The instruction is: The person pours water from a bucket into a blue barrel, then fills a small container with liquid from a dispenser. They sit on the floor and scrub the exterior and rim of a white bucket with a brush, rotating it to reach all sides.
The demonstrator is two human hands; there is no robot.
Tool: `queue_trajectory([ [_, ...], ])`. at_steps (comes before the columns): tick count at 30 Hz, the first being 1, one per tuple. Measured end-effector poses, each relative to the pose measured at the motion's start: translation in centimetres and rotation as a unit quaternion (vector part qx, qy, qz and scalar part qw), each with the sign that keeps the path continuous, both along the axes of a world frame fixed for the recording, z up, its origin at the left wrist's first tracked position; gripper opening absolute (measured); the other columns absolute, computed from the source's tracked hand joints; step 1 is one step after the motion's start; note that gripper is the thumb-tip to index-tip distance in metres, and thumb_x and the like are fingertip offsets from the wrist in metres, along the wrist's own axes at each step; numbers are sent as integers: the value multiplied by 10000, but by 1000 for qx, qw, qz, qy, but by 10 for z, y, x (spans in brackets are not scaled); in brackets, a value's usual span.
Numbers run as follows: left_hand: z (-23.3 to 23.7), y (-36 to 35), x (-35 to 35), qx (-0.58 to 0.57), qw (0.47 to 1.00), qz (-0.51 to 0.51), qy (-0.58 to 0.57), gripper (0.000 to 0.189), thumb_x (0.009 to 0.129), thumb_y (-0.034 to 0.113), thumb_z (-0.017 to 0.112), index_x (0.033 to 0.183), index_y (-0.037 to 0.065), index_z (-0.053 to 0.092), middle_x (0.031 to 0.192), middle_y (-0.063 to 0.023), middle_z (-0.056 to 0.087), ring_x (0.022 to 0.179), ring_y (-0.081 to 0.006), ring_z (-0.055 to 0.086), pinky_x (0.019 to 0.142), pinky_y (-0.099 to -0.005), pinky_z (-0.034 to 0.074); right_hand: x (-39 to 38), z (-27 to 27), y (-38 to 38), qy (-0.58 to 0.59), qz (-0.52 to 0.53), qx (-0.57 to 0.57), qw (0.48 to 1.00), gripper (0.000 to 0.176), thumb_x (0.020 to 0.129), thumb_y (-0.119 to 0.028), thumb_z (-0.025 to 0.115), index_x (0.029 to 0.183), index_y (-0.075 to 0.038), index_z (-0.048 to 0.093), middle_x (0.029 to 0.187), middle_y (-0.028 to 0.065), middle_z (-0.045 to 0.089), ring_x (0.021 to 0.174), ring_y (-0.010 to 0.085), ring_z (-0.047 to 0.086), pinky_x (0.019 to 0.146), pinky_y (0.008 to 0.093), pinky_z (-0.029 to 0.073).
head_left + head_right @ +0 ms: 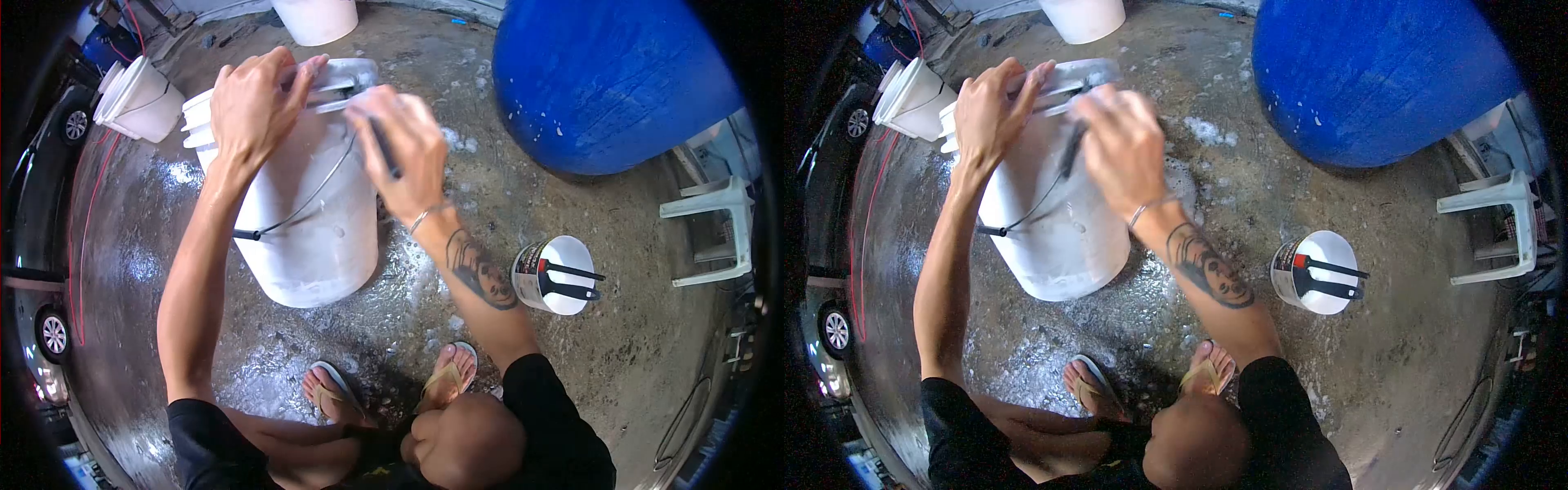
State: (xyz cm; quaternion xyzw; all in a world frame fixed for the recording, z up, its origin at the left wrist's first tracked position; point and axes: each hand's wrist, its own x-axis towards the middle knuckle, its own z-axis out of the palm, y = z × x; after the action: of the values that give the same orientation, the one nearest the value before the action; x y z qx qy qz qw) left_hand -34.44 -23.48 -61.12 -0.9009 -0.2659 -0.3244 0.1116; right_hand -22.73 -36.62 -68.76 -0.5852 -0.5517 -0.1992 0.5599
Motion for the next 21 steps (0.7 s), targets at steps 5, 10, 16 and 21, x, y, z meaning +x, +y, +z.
queue_trajectory([
  [5,0,-2,7,-26,999,-42,9,399,924,423,574,806,54,669,744,-122,676,693,-306,634,731,-408,434,0,-7,13,-29,44,39,998,298,736,-20,705,1008,-122,634,1015,116,640,914,300,586,830,399,491],
  [10,-2,4,7,12,1000,-5,-9,413,936,441,568,841,54,675,695,-166,665,613,-338,640,594,-421,478,43,-1,-9,-31,-141,-86,986,163,842,-65,597,982,-142,628,857,87,665,797,290,611,765,403,464],
  [16,-6,8,14,5,1000,-5,4,434,943,457,549,856,52,677,688,-159,672,623,-336,648,693,-424,479,22,14,-16,8,17,23,1000,236,809,12,596,1009,-111,625,975,60,688,924,299,634,801,403,520],
  [21,-1,0,23,-25,999,3,27,412,939,444,556,848,58,667,748,-156,675,714,-322,651,702,-431,453,35,4,7,-68,-49,-65,994,202,807,-33,641,999,-92,626,940,98,669,869,333,606,788,410,510],
])
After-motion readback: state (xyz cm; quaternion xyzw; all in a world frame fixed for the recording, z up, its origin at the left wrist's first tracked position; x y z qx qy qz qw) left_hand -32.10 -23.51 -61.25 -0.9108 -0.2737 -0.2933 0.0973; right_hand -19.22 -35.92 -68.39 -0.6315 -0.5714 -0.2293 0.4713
